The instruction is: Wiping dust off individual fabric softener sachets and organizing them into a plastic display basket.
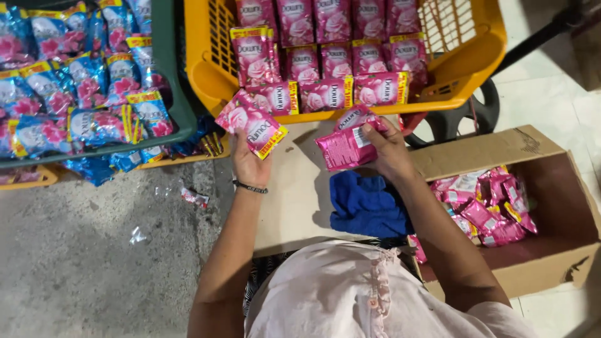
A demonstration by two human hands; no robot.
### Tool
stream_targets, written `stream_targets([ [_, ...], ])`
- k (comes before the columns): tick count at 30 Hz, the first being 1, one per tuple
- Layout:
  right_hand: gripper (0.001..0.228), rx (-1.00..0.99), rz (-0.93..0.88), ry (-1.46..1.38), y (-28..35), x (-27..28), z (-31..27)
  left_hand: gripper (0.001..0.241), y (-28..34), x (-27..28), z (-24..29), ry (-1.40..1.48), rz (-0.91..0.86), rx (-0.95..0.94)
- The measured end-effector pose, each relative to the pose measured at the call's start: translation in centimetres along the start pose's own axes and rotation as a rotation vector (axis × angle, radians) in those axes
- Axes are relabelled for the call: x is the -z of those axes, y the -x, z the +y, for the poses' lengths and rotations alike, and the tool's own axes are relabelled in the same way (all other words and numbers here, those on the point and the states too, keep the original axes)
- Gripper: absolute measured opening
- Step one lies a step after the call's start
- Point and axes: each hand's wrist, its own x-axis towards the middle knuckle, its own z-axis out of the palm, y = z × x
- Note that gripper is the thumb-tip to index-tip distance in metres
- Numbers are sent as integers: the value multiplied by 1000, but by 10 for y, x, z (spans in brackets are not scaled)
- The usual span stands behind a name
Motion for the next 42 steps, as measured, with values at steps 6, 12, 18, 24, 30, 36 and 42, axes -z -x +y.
stream_targets([
  [6, 6, -55, -188, -93, 35, -29, -35, 34, 32, -38, 25, 19, -29, 39],
  [12, 27, 58, -404, 574, 44, -18, -5, 52, 45, -40, 30, 105, -70, 246],
  [18, 51, 580, -333, 1321, 89, -25, -67, 55, 58, -59, 45, 143, -98, 345],
  [24, 106, 257, -606, 1748, 138, 2, -46, 61, 60, -72, 38, 130, -213, 474],
  [30, 61, 217, -618, 1611, 150, 9, -97, 62, 54, -70, 21, 21, -281, 457],
  [36, 53, -17, -851, 905, 119, 23, -178, 55, 92, -85, 16, 129, -359, 599],
  [42, 47, 507, -506, 825, 49, -2, -89, 58, 94, -74, -20, 96, -323, 723],
])
